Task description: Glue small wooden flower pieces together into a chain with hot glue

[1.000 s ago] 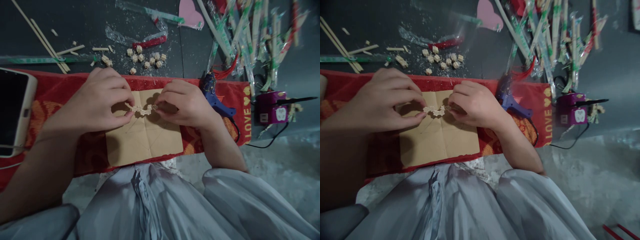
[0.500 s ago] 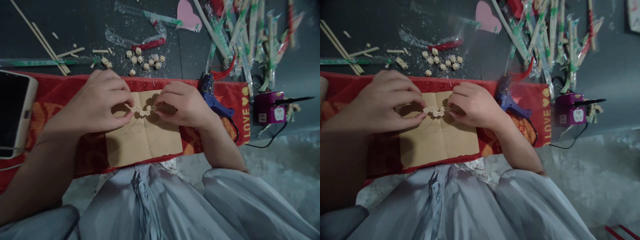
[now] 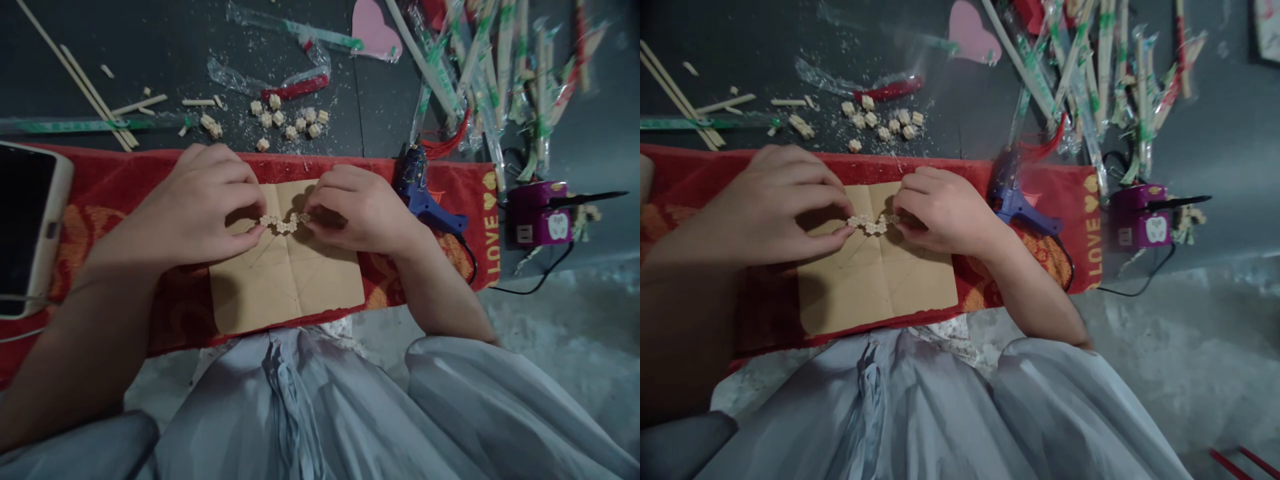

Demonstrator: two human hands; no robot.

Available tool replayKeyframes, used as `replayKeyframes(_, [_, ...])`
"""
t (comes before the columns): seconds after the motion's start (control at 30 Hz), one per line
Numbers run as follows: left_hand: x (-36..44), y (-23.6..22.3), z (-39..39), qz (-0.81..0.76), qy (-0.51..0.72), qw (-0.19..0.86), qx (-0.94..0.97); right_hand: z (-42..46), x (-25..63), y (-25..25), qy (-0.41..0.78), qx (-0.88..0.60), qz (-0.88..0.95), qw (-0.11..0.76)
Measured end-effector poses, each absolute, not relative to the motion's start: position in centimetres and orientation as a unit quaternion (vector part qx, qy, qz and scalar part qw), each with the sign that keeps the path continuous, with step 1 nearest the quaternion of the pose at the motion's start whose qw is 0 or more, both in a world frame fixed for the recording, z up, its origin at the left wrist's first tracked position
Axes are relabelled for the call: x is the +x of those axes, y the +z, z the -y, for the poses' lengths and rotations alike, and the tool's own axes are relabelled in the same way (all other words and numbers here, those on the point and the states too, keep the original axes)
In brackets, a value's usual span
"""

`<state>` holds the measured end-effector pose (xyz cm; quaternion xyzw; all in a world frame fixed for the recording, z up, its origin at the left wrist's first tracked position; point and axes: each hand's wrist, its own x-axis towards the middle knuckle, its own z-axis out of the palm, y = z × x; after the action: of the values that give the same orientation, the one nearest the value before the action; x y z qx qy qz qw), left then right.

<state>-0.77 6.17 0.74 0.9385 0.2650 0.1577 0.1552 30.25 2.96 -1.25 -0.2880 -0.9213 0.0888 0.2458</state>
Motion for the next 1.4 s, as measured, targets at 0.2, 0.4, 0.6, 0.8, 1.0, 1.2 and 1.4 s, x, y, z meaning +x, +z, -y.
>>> replayKeyframes(0.2, [0.2,0.2,-5.3,-0.282,0.172,0.194,0.924,-3.0,29.9,-1.3,0.091,-0.294,0.924,0.226])
replayKeyframes(0.4, [1.4,-1.0,-4.4,-0.293,0.178,0.19,0.92,-3.1,30.0,-1.6,0.102,-0.282,0.92,0.251])
replayKeyframes(0.6, [1.4,-1.1,-4.4,-0.294,0.186,0.196,0.917,-3.0,30.0,-1.5,0.105,-0.29,0.92,0.239])
replayKeyframes(0.8, [1.8,-1.1,-4.1,-0.311,0.191,0.212,0.906,-3.0,30.0,-1.6,0.086,-0.29,0.924,0.232])
replayKeyframes(1.0, [2.1,-1.2,-4.0,-0.307,0.21,0.217,0.903,-3.1,29.9,-1.6,0.08,-0.28,0.931,0.221])
replayKeyframes(1.2, [2.2,-1.3,-4.0,-0.309,0.212,0.223,0.9,-3.0,29.7,-1.4,0.052,-0.277,0.934,0.218])
replayKeyframes(1.4, [2.3,-1.5,-4.1,-0.3,0.219,0.223,0.901,-3.0,29.6,-1.6,0.081,-0.289,0.931,0.208])
